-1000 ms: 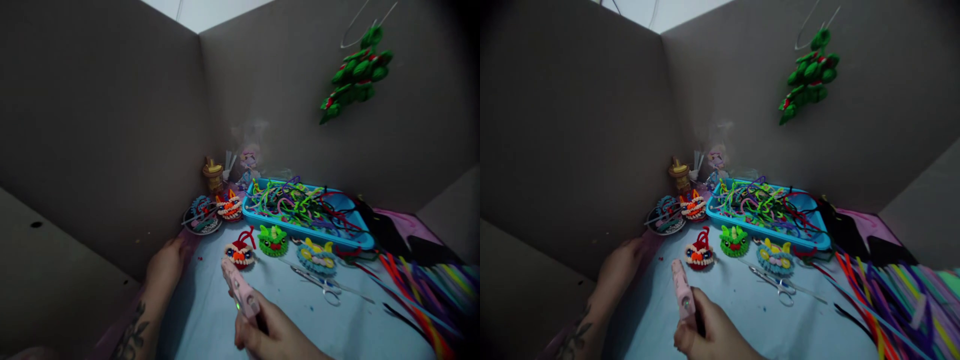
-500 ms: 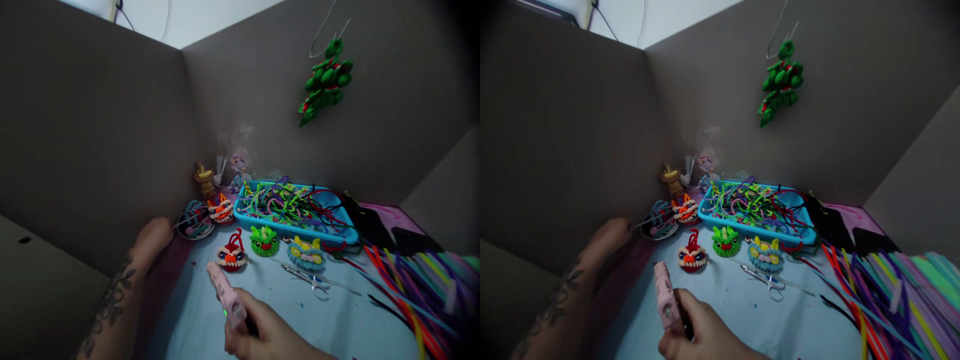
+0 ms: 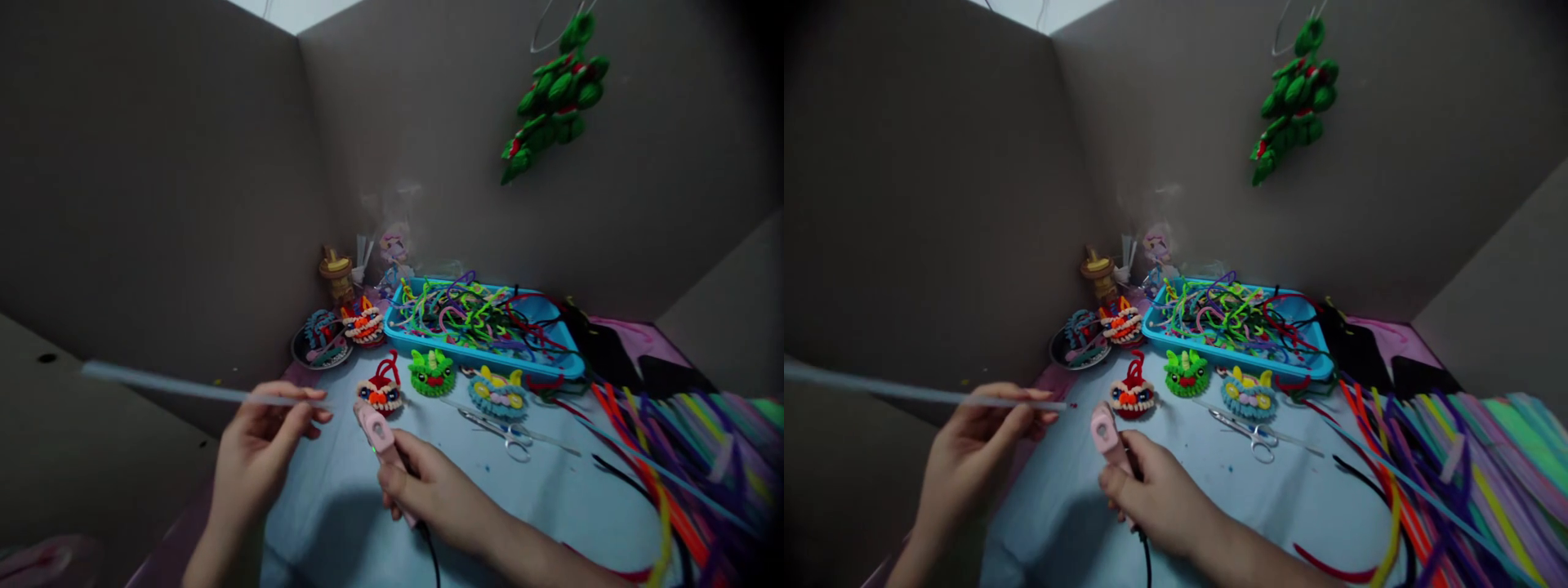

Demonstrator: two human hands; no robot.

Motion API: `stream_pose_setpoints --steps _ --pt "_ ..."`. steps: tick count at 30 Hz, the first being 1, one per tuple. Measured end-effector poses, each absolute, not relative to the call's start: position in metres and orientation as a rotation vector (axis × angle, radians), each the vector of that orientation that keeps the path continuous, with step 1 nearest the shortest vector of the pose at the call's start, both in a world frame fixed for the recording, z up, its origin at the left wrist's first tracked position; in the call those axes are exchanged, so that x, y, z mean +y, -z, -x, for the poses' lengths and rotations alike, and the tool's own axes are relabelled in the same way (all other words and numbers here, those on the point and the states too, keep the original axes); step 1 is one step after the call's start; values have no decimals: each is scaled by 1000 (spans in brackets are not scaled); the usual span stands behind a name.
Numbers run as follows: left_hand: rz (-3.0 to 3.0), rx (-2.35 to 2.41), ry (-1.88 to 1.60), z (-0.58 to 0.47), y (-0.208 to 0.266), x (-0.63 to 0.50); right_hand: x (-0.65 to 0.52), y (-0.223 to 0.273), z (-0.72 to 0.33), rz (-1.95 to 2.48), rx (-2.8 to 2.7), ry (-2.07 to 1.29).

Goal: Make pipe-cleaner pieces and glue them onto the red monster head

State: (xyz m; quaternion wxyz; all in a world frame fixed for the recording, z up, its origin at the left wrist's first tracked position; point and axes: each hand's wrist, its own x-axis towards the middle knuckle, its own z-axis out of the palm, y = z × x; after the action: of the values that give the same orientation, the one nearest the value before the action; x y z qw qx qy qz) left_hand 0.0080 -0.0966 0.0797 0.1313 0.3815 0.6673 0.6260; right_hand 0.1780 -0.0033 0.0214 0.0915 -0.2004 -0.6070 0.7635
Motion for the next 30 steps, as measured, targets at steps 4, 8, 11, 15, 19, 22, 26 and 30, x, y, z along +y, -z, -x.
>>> stream_pose_setpoints --steps 4,8,11,15,19,22,26,30 --pt "-1450 1958 -1884 -27 -60 -113 -3 -22 -178 633 -1838 -2223" --pt "-1859 2024 -1733 -35 -57 -125 -4 -27 -179 669 -1878 -2136" --pt "-2046 2086 -1630 -41 -59 -129 -6 -26 -179 655 -1868 -2104" --pt "-2163 2150 -1532 -46 -59 -132 -8 -22 -179 626 -1857 -2028" --pt "-2173 2188 -1565 -46 -55 -134 -10 -23 -180 653 -1859 -2001" --pt "-1932 2169 -1809 -44 -49 -132 -11 -23 -180 688 -1894 -1967" --pt "-1867 2243 -1833 -38 -41 -127 -15 -20 -180 757 -1975 -1832" --pt "-2125 2234 -1506 -38 -39 -128 -21 -16 -179 812 -2111 -1602"
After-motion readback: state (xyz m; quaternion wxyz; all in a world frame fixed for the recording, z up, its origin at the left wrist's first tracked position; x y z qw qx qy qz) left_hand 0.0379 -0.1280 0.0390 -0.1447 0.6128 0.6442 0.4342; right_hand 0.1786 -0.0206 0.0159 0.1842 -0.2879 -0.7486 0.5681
